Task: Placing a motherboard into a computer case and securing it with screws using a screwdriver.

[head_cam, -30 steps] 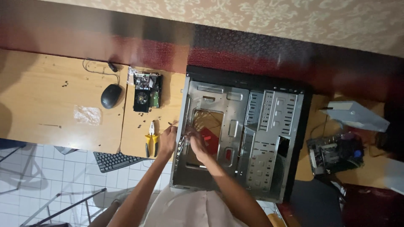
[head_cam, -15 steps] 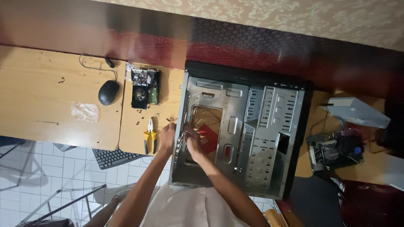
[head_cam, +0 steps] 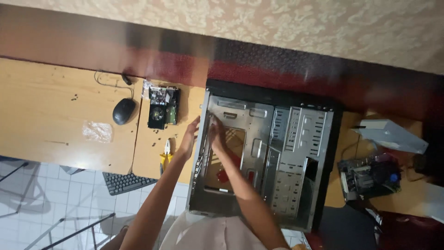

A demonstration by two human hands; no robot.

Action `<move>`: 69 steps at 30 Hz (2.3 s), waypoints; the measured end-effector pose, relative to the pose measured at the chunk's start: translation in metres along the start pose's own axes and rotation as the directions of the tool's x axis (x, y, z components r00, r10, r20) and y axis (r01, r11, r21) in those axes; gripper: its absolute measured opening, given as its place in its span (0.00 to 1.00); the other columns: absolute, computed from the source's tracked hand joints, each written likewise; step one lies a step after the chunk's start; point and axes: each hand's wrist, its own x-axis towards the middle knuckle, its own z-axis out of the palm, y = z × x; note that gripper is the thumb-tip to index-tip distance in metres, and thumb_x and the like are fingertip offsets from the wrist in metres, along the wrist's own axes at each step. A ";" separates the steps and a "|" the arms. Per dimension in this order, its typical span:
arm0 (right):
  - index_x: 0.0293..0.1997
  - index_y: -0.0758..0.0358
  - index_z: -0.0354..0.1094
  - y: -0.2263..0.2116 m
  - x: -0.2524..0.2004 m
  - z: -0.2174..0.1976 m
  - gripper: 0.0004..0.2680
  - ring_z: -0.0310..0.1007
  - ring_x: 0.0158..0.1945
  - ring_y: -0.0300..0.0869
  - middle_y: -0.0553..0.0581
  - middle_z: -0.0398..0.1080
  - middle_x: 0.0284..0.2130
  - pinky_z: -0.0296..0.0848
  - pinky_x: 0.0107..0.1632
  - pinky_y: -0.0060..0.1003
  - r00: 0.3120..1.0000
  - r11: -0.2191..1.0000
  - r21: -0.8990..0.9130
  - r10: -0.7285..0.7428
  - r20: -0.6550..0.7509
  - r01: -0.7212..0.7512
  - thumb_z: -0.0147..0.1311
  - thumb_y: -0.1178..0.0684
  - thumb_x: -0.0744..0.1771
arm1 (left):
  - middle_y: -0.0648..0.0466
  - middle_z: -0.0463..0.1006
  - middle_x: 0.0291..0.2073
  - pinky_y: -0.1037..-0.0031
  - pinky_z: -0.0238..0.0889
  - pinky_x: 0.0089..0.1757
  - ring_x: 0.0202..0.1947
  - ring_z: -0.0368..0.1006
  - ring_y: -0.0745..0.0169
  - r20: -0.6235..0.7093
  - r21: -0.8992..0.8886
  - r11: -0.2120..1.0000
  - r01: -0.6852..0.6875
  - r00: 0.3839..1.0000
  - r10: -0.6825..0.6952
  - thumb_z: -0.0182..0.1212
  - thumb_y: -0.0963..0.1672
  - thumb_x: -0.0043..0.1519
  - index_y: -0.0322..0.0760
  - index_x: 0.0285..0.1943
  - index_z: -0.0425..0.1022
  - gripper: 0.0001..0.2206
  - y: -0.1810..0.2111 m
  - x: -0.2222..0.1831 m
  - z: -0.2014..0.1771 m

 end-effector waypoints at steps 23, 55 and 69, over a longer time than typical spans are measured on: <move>0.56 0.52 0.75 0.028 0.018 0.012 0.15 0.72 0.60 0.44 0.54 0.73 0.50 0.69 0.61 0.40 0.983 0.978 0.128 0.172 -0.057 -0.164 0.52 0.62 0.66 | 0.42 0.78 0.56 0.55 0.57 0.61 0.62 0.70 0.41 -0.081 0.234 0.972 0.006 0.997 0.013 0.48 0.55 0.68 0.40 0.58 0.80 0.22 -0.074 0.113 -0.019; 0.47 0.56 0.75 -0.016 0.040 -0.003 0.09 0.60 0.23 0.33 0.49 0.66 0.31 0.57 0.24 0.31 0.795 0.679 0.500 0.606 0.031 -0.537 0.50 0.55 0.66 | 0.34 0.72 0.63 0.51 0.51 0.65 0.68 0.61 0.34 -0.082 0.205 0.978 0.045 0.996 -0.028 0.40 0.53 0.70 0.35 0.64 0.75 0.25 -0.067 0.115 -0.012; 0.34 0.48 0.74 0.091 0.041 0.027 0.01 0.66 0.23 0.31 0.45 0.72 0.26 0.58 0.23 0.23 0.669 0.361 0.784 0.738 0.091 -0.505 0.60 0.53 0.64 | 0.47 0.81 0.35 0.63 0.71 0.38 0.35 0.77 0.54 -0.100 -0.234 0.910 0.344 0.922 -0.374 0.58 0.55 0.61 0.38 0.48 0.81 0.20 -0.158 0.201 -0.042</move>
